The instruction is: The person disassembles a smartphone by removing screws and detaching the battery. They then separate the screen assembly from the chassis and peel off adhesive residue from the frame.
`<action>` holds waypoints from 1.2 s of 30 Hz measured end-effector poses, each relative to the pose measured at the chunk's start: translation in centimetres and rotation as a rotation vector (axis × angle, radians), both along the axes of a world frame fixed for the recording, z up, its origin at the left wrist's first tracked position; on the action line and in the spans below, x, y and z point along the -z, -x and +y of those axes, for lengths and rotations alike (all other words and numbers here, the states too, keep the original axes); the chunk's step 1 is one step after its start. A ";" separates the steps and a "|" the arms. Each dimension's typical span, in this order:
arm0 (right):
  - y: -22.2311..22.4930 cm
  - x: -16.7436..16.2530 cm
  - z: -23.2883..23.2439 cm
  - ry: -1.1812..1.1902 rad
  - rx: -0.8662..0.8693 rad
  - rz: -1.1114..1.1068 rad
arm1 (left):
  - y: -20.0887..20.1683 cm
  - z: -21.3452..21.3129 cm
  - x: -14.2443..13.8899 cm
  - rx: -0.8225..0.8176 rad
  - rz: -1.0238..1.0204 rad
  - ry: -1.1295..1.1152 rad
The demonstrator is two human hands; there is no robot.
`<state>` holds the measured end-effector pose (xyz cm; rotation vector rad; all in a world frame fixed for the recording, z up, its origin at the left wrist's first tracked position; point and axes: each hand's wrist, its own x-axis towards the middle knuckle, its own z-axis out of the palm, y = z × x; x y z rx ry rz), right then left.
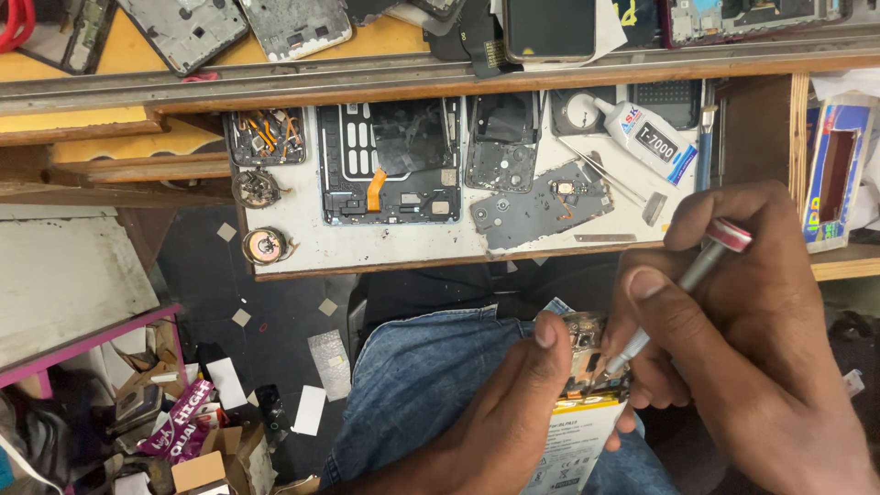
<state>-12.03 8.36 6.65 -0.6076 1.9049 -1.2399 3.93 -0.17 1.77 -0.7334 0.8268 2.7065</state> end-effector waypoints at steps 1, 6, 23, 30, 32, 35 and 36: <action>0.0 0.1 0.0 0.012 0.000 -0.013 | 0.2 0.1 0.1 -0.010 0.007 0.005; 0.4 0.4 0.1 0.006 -0.028 -0.022 | 0.4 0.2 0.1 -0.026 0.053 0.045; 1.3 0.8 0.1 0.000 -0.074 -0.144 | 0.4 -0.2 0.2 -0.084 0.074 0.092; 1.6 0.3 -0.4 -0.049 -0.059 -0.178 | 0.5 -0.8 0.0 -0.096 0.120 0.001; 1.6 0.2 -0.6 -0.060 -0.051 -0.168 | 1.1 -0.1 0.4 -0.114 0.168 -0.043; 1.9 0.2 -0.4 -0.169 -0.012 -0.145 | 1.2 0.5 1.4 -0.154 0.254 -0.110; 1.9 0.3 -0.2 -0.125 -0.027 -0.120 | 1.2 0.8 1.7 -0.163 0.284 -0.129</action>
